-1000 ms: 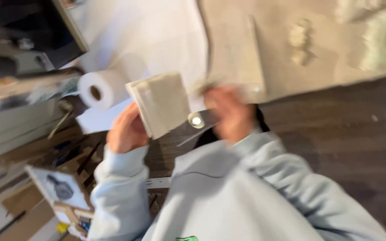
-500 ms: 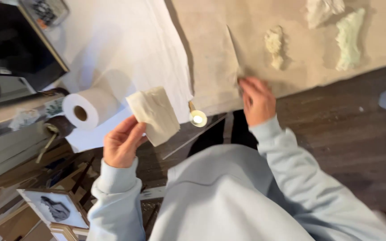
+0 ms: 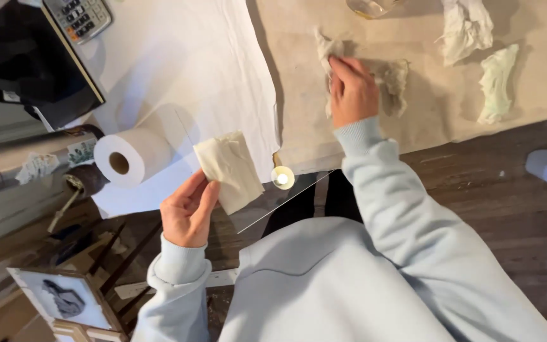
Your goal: Cleaning a small pane of glass using a cleaning solution and paper towels.
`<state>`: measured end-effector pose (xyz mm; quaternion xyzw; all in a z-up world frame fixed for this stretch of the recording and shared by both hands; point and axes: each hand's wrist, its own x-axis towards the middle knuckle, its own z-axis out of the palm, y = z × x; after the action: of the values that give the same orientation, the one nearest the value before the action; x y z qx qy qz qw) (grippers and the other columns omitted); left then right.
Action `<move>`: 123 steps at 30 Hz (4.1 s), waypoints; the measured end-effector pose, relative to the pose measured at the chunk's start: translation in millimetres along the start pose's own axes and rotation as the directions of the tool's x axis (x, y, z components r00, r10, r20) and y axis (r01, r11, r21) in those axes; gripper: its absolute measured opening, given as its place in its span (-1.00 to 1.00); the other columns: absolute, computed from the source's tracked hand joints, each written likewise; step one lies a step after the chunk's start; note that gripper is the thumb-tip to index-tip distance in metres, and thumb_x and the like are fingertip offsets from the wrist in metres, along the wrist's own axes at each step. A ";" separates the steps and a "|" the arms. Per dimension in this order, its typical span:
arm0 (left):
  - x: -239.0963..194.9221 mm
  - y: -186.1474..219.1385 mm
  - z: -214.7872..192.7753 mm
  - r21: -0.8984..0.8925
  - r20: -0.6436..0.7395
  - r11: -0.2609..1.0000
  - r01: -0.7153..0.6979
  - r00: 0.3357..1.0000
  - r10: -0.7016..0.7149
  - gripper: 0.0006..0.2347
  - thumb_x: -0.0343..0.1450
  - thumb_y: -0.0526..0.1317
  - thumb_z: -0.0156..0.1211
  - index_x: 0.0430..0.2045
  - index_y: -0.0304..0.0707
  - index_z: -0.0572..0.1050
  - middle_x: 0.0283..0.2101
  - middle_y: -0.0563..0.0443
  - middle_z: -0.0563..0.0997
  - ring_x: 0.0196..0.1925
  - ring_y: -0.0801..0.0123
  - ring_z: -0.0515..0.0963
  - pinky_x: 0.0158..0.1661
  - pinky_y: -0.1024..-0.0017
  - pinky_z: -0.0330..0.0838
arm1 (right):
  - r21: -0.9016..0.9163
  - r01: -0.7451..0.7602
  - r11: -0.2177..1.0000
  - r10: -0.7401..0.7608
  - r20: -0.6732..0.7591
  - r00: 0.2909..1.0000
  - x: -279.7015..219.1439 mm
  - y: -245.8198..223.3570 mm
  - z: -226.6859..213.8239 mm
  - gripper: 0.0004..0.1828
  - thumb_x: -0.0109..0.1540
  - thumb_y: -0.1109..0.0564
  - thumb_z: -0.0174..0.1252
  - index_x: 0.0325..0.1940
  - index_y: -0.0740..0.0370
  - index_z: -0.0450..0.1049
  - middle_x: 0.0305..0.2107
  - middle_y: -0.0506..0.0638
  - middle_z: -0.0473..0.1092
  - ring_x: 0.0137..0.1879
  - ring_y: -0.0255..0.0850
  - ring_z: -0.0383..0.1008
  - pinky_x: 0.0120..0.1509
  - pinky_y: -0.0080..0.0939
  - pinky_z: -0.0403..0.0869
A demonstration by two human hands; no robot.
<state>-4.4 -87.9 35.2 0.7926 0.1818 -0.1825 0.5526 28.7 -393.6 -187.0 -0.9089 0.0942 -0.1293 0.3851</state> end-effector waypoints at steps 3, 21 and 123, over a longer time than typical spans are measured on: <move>7.3 -7.0 1.5 -0.022 -0.012 1.000 0.015 1.000 -0.015 -0.69 0.53 -0.32 0.29 0.14 -0.54 0.57 -0.09 -0.22 0.76 -0.18 0.45 0.66 -0.19 0.39 0.72 | -0.063 -0.093 0.994 0.100 0.105 0.990 -58.5 -7.1 -40.2 -0.75 0.42 0.25 0.20 0.16 0.22 0.64 -0.05 0.20 0.53 0.11 0.21 0.55 0.23 0.20 0.50; 7.7 -6.8 4.4 -0.029 0.048 0.981 -0.192 0.980 0.193 -0.61 0.53 -0.39 0.22 0.28 -0.57 0.44 0.12 -0.38 0.69 0.15 0.12 0.68 0.06 0.17 0.67 | -0.007 -0.097 0.995 0.097 0.120 0.988 -18.4 -24.7 -18.1 -0.65 0.37 0.32 0.19 0.24 0.23 0.64 -0.04 0.26 0.52 0.14 0.27 0.55 0.23 0.18 0.50; 51.9 -91.1 -13.5 -0.876 0.217 0.371 0.307 0.940 -0.264 -0.69 0.49 -0.20 0.22 0.08 -0.38 0.58 0.01 -0.36 0.73 -0.09 -0.12 0.78 -0.20 -0.03 0.77 | 0.545 0.117 0.830 -0.097 -0.066 0.993 -68.9 -188.9 -12.2 -0.81 0.23 0.28 0.48 -0.07 0.21 0.73 -0.16 0.09 0.62 0.03 0.00 0.65 0.25 -0.09 0.57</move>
<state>-2.8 -41.3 -59.6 0.3262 0.3735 -0.1653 0.8525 -27.0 -253.6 -53.1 -0.7622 0.0091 -0.1883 0.6192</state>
